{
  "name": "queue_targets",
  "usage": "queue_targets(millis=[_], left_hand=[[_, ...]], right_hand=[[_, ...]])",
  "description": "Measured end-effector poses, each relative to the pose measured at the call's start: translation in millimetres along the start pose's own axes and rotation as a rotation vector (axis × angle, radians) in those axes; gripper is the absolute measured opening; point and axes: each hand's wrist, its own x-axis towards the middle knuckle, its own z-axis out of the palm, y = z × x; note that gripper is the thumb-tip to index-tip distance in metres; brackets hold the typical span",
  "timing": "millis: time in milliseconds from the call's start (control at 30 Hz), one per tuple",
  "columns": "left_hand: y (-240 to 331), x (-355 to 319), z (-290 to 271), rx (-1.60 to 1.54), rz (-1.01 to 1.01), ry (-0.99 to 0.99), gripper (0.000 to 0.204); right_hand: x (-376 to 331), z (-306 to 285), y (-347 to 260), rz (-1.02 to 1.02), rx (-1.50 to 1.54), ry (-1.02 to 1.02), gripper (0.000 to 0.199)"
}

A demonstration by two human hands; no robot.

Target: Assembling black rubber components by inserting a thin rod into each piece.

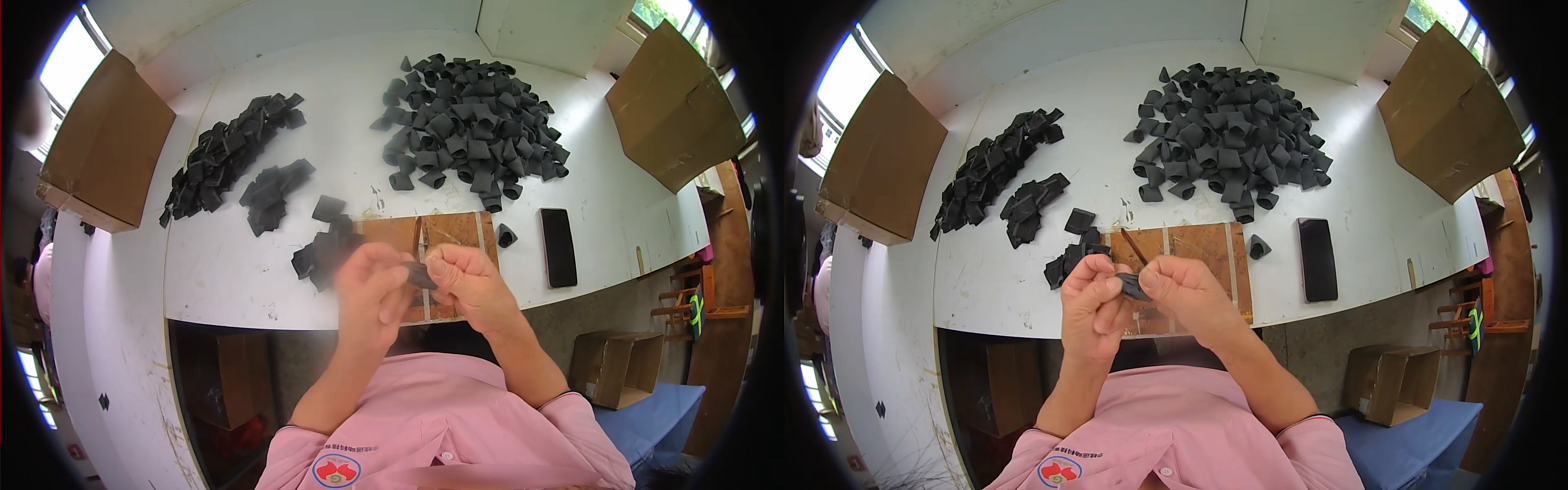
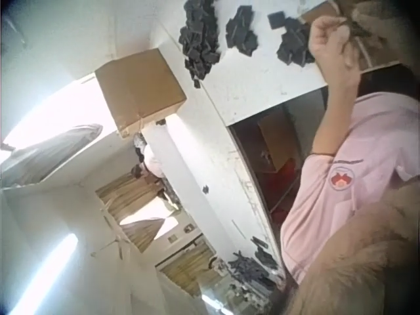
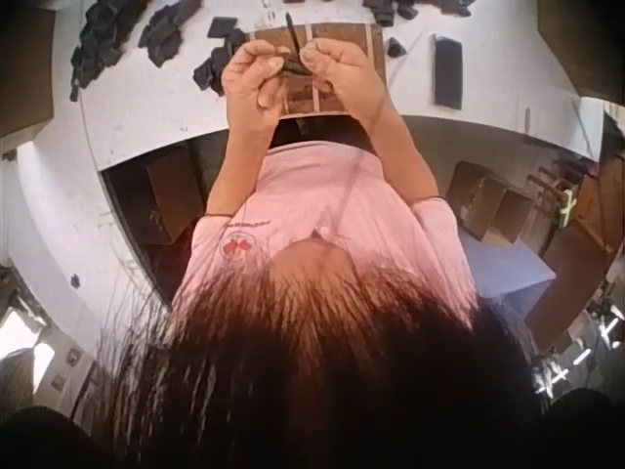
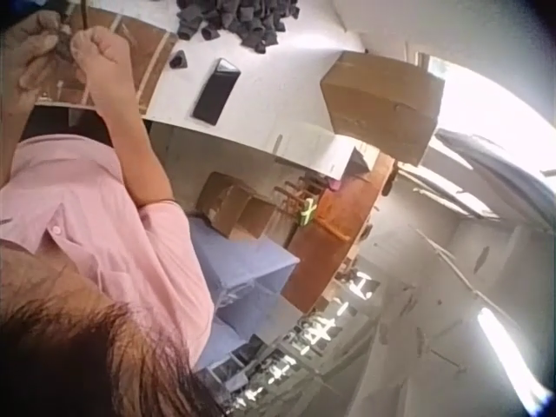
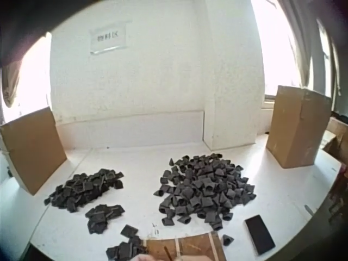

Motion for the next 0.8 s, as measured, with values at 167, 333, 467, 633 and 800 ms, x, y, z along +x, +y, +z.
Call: queue_targets(millis=[167, 333, 467, 633, 800], left_hand=[[32.7, 12.9, 34.0, -0.626, -0.320, -0.185, 0.025], [12.4, 23.1, 7.1, -0.198, -0.299, -0.028, 0.019], [10.0, 19.1, 25.6, 0.592, 0.242, 0.196, 0.024], [27.4, 31.5, 28.9, 1.484, 0.975, -0.144, 0.024], [25.4, 33.4, 20.2, 1.331, 0.715, -0.227, 0.010]], right_hand=[[28.4, 16.8, -62.8, -0.087, -0.080, -0.118, 0.028], [42.5, -14.9, -17.3, 0.008, 0.069, -0.146, 0.028], [38.4, -0.9, -29.7, -0.125, -0.228, 0.052, 0.020], [22.5, -4.9, -23.7, -0.625, -0.788, 0.362, 0.029], [15.0, 13.1, -29.4, -0.860, -1.048, 0.323, 0.035]])
